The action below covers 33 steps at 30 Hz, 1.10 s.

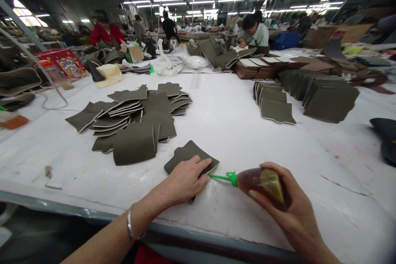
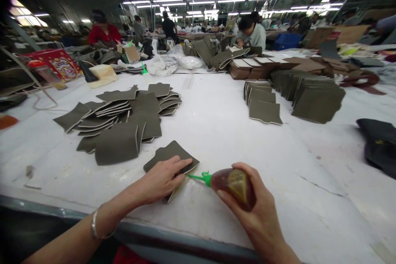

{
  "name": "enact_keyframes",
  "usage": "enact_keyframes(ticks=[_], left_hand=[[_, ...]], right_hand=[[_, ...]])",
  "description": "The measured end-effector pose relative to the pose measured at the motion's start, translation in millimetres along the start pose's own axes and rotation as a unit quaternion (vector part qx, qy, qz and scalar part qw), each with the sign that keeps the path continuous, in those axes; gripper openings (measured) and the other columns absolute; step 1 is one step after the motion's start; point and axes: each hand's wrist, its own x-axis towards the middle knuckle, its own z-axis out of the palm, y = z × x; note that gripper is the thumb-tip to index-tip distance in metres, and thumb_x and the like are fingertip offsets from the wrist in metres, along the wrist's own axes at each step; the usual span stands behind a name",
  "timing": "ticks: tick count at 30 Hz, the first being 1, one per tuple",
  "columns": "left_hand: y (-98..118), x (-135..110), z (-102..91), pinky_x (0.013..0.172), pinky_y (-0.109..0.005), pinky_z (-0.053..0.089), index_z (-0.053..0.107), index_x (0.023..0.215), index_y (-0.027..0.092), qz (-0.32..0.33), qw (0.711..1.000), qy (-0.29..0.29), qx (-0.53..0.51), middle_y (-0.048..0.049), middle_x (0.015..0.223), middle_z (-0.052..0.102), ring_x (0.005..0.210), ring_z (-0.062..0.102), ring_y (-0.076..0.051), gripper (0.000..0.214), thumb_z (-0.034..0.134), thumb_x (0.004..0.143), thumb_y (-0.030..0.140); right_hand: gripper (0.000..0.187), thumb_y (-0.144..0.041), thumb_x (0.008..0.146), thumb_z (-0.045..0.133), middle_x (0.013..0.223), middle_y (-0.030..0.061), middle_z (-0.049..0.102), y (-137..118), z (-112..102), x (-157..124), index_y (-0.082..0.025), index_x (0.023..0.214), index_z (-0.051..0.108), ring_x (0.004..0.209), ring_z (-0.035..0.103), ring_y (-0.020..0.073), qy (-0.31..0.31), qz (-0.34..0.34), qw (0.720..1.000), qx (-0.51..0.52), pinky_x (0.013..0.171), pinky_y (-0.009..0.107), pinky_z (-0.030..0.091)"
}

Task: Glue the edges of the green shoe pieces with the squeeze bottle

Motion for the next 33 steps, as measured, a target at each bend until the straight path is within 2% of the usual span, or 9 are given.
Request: enact_keyframes(ticks=[2, 4, 11, 14, 19, 24, 27, 30, 33], left_hand=[[0.1, 0.2, -0.3, 0.085, -0.036, 0.047, 0.048, 0.139, 0.023, -0.002, 1.0, -0.001, -0.004, -0.0062, 0.11, 0.06, 0.094, 0.063, -0.024, 0.051, 0.038, 0.089, 0.023], [-0.1, 0.8, -0.3, 0.085, -0.036, 0.047, 0.048, 0.138, 0.024, -0.002, 1.0, -0.002, -0.008, -0.0061, 0.109, 0.061, 0.094, 0.063, -0.024, 0.051, 0.038, 0.089, 0.023], [-3.2, 2.3, 2.9, 0.085, -0.037, 0.047, 0.049, 0.138, 0.023, 0.006, 1.0, 0.012, -0.006, -0.0061, 0.11, 0.062, 0.093, 0.064, -0.025, 0.051, 0.037, 0.089, 0.023], [-3.6, 2.1, 3.5, 0.086, -0.038, 0.048, 0.049, 0.138, 0.022, 0.006, 1.0, 0.015, -0.009, -0.0061, 0.111, 0.062, 0.093, 0.064, -0.025, 0.051, 0.036, 0.089, 0.023], [-3.3, 2.6, 3.7, 0.086, -0.039, 0.048, 0.048, 0.139, 0.022, 0.008, 1.0, 0.015, -0.012, -0.0061, 0.11, 0.062, 0.094, 0.064, -0.026, 0.052, 0.037, 0.088, 0.023], [-1.9, 2.8, 3.5, 0.086, -0.037, 0.048, 0.048, 0.138, 0.021, 0.003, 1.0, 0.017, -0.013, -0.0064, 0.111, 0.062, 0.093, 0.064, -0.025, 0.052, 0.037, 0.087, 0.022], [-1.8, 3.4, 3.6, 0.087, -0.035, 0.047, 0.049, 0.138, 0.022, 0.001, 1.0, 0.014, -0.017, -0.006, 0.111, 0.062, 0.095, 0.063, -0.024, 0.052, 0.038, 0.087, 0.021], [-2.3, 4.8, 3.4, 0.086, -0.034, 0.046, 0.049, 0.138, 0.023, 0.0, 1.0, 0.016, -0.021, -0.0055, 0.109, 0.062, 0.094, 0.063, -0.023, 0.052, 0.038, 0.087, 0.02], [-2.1, 5.6, 2.2, 0.082, -0.033, 0.046, 0.05, 0.137, 0.022, -0.003, 0.999, 0.023, -0.046, -0.0053, 0.104, 0.062, 0.09, 0.062, -0.022, 0.053, 0.039, 0.086, 0.02]], right_hand=[[0.042, -0.042, 0.083, 0.07, 0.111, 0.0017, 0.057, 2.4, -0.5, 3.5, -0.026, 0.118, 0.052, 0.095, 0.058, 0.0207, 0.038, 0.018, 0.999, -0.006, 0.082, 0.028, 0.047], [0.043, -0.044, 0.083, 0.071, 0.111, 0.0018, 0.057, 4.3, -0.5, 4.0, -0.026, 0.117, 0.052, 0.095, 0.058, 0.0208, 0.052, 0.028, 0.998, -0.009, 0.082, 0.028, 0.047], [0.038, -0.042, 0.086, 0.068, 0.104, -0.0007, 0.059, 0.5, 2.5, -12.9, -0.027, 0.117, 0.053, 0.086, 0.062, 0.0161, -0.013, 0.023, 1.0, 0.006, 0.074, 0.02, 0.05], [0.04, -0.043, 0.084, 0.069, 0.106, 0.0001, 0.06, -2.7, 4.2, -17.2, -0.027, 0.117, 0.054, 0.088, 0.062, 0.0173, 0.001, 0.033, 0.999, 0.008, 0.076, 0.02, 0.05], [0.043, -0.047, 0.083, 0.066, 0.104, 0.0009, 0.059, -19.6, 11.9, -26.9, -0.025, 0.117, 0.053, 0.088, 0.06, 0.02, -0.025, 0.107, 0.992, 0.069, 0.079, 0.024, 0.049], [0.041, -0.049, 0.082, 0.065, 0.103, 0.0013, 0.059, -32.0, 15.9, -29.0, -0.025, 0.114, 0.054, 0.089, 0.059, 0.021, 0.018, 0.162, 0.983, 0.083, 0.077, 0.025, 0.049], [0.045, -0.051, 0.078, 0.068, 0.101, 0.001, 0.061, -33.0, 16.7, -30.3, -0.026, 0.113, 0.055, 0.088, 0.06, 0.0224, 0.01, 0.183, 0.977, 0.113, 0.078, 0.027, 0.049], [0.05, -0.051, 0.075, 0.071, 0.094, 0.0007, 0.064, -33.4, 15.6, -31.3, -0.026, 0.115, 0.054, 0.083, 0.062, 0.0227, -0.015, 0.223, 0.958, 0.18, 0.075, 0.028, 0.05], [0.053, -0.051, 0.075, 0.072, 0.093, 0.004, 0.068, -29.6, 9.9, -28.2, -0.024, 0.118, 0.056, 0.085, 0.065, 0.025, -0.014, 0.305, 0.903, 0.303, 0.075, 0.031, 0.053]])
